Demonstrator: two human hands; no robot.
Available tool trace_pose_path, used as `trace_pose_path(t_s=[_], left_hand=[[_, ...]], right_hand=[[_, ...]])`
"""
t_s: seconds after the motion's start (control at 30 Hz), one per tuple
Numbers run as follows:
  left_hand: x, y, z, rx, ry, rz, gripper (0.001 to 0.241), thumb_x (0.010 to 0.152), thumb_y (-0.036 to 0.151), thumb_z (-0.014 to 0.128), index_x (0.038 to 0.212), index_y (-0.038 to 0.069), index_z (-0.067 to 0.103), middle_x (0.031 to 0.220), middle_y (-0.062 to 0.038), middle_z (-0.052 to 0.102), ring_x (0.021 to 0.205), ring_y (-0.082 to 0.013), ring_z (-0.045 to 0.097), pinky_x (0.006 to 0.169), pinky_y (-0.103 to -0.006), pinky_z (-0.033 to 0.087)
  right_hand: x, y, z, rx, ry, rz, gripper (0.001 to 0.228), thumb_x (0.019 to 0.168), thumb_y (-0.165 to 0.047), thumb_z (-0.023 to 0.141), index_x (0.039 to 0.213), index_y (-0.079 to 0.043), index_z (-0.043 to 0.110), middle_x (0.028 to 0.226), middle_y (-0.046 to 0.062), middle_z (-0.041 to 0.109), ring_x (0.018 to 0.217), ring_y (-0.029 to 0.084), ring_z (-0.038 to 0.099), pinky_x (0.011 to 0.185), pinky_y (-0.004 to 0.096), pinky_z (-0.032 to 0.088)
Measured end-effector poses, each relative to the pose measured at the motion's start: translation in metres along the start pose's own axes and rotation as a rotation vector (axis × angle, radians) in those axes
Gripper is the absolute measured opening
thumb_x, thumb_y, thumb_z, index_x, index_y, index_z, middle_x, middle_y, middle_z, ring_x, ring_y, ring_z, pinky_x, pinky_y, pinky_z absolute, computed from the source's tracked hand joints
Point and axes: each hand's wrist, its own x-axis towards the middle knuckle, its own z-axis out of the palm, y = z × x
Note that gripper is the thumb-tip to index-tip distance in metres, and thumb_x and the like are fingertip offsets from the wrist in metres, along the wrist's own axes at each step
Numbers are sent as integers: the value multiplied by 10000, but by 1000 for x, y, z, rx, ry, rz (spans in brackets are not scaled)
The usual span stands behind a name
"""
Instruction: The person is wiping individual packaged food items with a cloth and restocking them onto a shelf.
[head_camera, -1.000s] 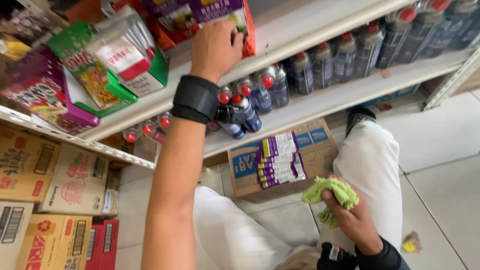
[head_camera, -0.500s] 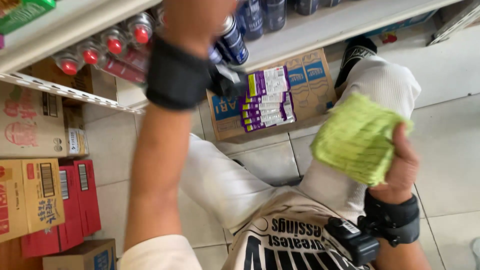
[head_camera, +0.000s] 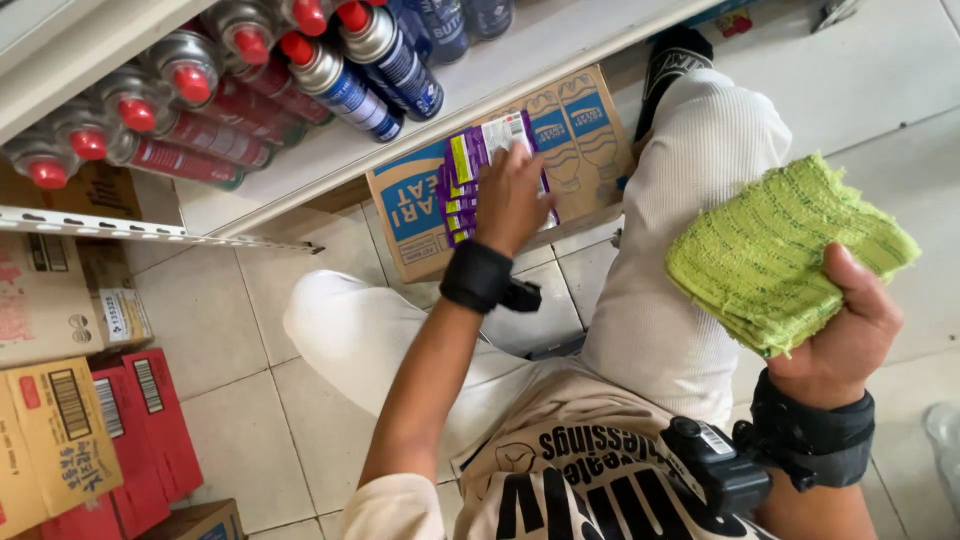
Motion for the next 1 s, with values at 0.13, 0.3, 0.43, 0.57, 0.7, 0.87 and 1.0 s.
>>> trace_pose_path(t_s=[0.13, 0.3, 0.43, 0.57, 0.7, 0.87, 1.0], left_hand=[[-44, -2, 63, 164, -273, 32, 427, 821, 163, 732, 1198, -18, 643, 877, -127, 728, 798, -310, 712, 673, -459, 568], [-71, 1, 81, 180, -76, 94, 297, 775, 62, 647, 1054, -28, 692, 772, -141, 714, 647, -321, 707, 562, -463, 560], [-85, 6, 69, 96, -30, 107, 278, 787, 75, 652, 1043, -17, 705, 756, -152, 707, 616, -330, 699, 548, -463, 552], [-92, 7, 49, -24, -25, 61, 94, 876, 86, 640, 835, 76, 725, 776, -111, 698, 713, -320, 689, 644, -460, 547], [-82, 19, 18, -78, 143, 115, 63, 816, 105, 677, 776, 78, 718, 760, -70, 669, 812, -296, 654, 733, -451, 511], [-74, 36, -19, -378, 211, 12, 105, 862, 174, 753, 830, 74, 746, 921, -85, 656, 886, -232, 630, 811, -373, 510], [-91, 9, -57, -693, 485, 30, 164, 982, 226, 717, 937, 68, 721, 1150, -93, 655, 1124, -239, 632, 1003, -385, 519]], right_hand=[[-6, -2, 10, 35, 18, -31, 321, 1129, -103, 524, 1405, 62, 526, 1441, 202, 608, 1293, 350, 593, 1223, 481, 440], [-6, -1, 13, 30, -31, -3, 363, 1102, -96, 477, 1417, 82, 507, 1434, 216, 575, 1308, 347, 578, 1228, 463, 421], [-8, -1, 22, 58, -25, 5, 360, 1120, -115, 486, 1417, 90, 505, 1427, 230, 577, 1299, 358, 585, 1206, 479, 429], [-11, 1, 27, 92, -19, 10, 337, 1125, -107, 495, 1405, 81, 511, 1407, 225, 592, 1279, 367, 597, 1184, 493, 437], [-10, 8, 25, 92, -39, 16, 338, 1131, -99, 495, 1419, 78, 505, 1407, 218, 592, 1276, 366, 597, 1184, 495, 440], [-11, 10, 13, -71, -137, 0, 376, 1151, -122, 481, 1497, 27, 477, 1492, 160, 554, 1365, 314, 557, 1246, 462, 401], [-13, 7, 32, -109, -156, -3, 408, 1143, -152, 475, 1517, 10, 462, 1513, 161, 541, 1390, 316, 540, 1255, 471, 389]])
